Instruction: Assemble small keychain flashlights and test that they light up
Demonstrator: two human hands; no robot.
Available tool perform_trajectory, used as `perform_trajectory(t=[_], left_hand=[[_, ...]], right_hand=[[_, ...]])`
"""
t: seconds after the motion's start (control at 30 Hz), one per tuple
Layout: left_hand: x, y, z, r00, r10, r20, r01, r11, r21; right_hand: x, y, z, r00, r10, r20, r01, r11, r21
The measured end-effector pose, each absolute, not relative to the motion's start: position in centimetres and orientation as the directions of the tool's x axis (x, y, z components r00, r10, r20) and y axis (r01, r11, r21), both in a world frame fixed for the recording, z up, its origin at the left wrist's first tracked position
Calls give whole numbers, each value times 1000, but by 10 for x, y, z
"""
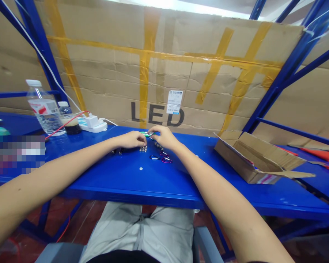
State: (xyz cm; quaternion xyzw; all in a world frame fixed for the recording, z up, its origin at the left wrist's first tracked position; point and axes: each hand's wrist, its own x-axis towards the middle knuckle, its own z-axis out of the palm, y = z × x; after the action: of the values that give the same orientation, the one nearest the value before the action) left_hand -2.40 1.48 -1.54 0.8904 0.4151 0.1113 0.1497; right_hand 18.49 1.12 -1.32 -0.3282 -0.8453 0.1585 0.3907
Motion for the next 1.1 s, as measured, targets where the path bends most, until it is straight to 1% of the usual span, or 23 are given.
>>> perform_trajectory(t=[0.07, 0.13, 0.23, 0.37, 0.5, 0.67, 0.73, 0.9, 1.0, 1.1], left_hand=[[-25, 16, -16, 634, 769, 81, 700, -615, 363], [-26, 18, -18, 633, 767, 103, 699, -623, 351], [-27, 19, -19, 640, 757, 132, 691, -642, 332], [-26, 18, -21, 658, 738, 148, 655, -658, 371], [-23, 19, -22, 629, 764, 144, 692, -635, 344], [-32, 29, -22, 523, 841, 139, 793, -540, 283], [-38, 33, -21, 527, 841, 124, 798, -540, 269], [-44, 36, -21, 604, 783, 147, 732, -618, 286], [-41, 34, -20, 597, 791, 133, 740, -607, 289], [-40, 32, -18, 572, 813, 112, 753, -574, 322]], right_hand=[[185, 11, -12, -474, 688, 550, 428, 726, -538], [185, 12, -11, -462, 724, 513, 400, 686, -608], [186, 14, -10, -449, 788, 420, 375, 593, -712], [188, 17, -9, -439, 823, 362, 391, 537, -747], [188, 19, -10, -441, 822, 360, 402, 540, -740], [187, 17, -9, -440, 825, 354, 428, 539, -726], [187, 16, -9, -449, 821, 354, 436, 547, -715], [185, 17, -13, -487, 798, 354, 440, 574, -691], [183, 18, -19, -494, 797, 348, 468, 581, -666], [181, 19, -25, -480, 802, 356, 525, 588, -616]])
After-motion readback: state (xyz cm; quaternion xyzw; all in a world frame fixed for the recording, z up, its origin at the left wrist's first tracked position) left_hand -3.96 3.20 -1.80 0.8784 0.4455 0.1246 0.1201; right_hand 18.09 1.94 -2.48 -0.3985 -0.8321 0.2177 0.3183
